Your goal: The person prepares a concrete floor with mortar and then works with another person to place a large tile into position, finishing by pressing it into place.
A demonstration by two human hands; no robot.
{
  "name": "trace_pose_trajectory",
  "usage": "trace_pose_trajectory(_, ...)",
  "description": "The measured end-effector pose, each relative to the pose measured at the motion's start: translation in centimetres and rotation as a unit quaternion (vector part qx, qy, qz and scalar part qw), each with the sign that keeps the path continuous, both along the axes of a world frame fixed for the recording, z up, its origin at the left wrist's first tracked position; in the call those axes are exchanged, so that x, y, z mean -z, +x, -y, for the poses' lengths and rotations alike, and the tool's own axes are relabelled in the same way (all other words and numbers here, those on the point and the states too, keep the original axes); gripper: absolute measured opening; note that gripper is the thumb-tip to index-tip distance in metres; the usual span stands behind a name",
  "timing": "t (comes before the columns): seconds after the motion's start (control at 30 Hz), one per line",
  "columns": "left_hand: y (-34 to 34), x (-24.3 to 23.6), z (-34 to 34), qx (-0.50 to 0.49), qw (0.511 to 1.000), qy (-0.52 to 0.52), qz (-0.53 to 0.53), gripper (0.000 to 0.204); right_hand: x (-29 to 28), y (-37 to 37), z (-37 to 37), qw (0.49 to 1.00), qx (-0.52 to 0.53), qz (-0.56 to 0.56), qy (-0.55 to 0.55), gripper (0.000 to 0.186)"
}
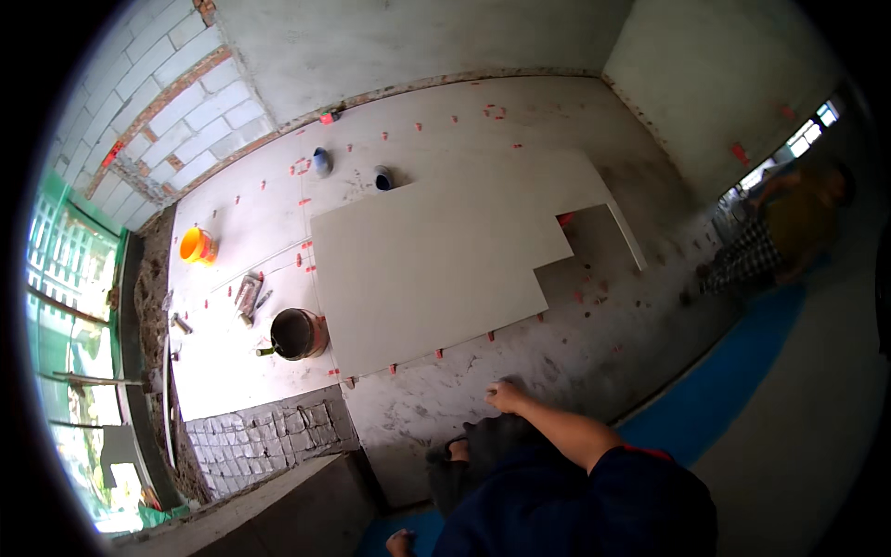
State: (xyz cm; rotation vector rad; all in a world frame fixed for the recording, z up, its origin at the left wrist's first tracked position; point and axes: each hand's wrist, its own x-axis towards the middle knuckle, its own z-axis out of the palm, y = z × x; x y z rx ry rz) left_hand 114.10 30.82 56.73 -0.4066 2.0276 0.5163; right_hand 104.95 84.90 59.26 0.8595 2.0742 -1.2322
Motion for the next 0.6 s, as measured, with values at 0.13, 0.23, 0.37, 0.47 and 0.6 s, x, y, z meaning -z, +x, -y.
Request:
trace_pose_trajectory(0.13,3.9,0.3,-5.1,0.394,0.909,-0.116,0.079,0.046,-2.3,-0.8,-4.3,0.991,-0.021,-0.032,-0.131,0.042)
trace_pose_trajectory(0.23,4.3,-0.2,-10.2,0.363,0.926,-0.106,0.005,0.043,-3.1,1.3,-10.8,0.989,0.063,-0.026,-0.133,0.032)
trace_pose_trajectory(0.37,1.0,-3.0,-19.0,-0.359,0.917,0.130,-0.113,0.041,-1.3,7.5,-22.0,0.984,0.141,0.093,0.061,0.026)
trace_pose_trajectory(0.47,-3.1,-5.3,-23.8,-0.332,0.929,0.095,-0.132,0.040,0.8,12.9,-29.3,0.951,0.272,0.132,0.071,0.021)
trace_pose_trajectory(0.6,-5.9,-6.6,-27.1,-0.366,0.909,0.171,-0.102,0.043,1.1,17.8,-32.9,0.937,0.315,0.107,0.106,0.018)
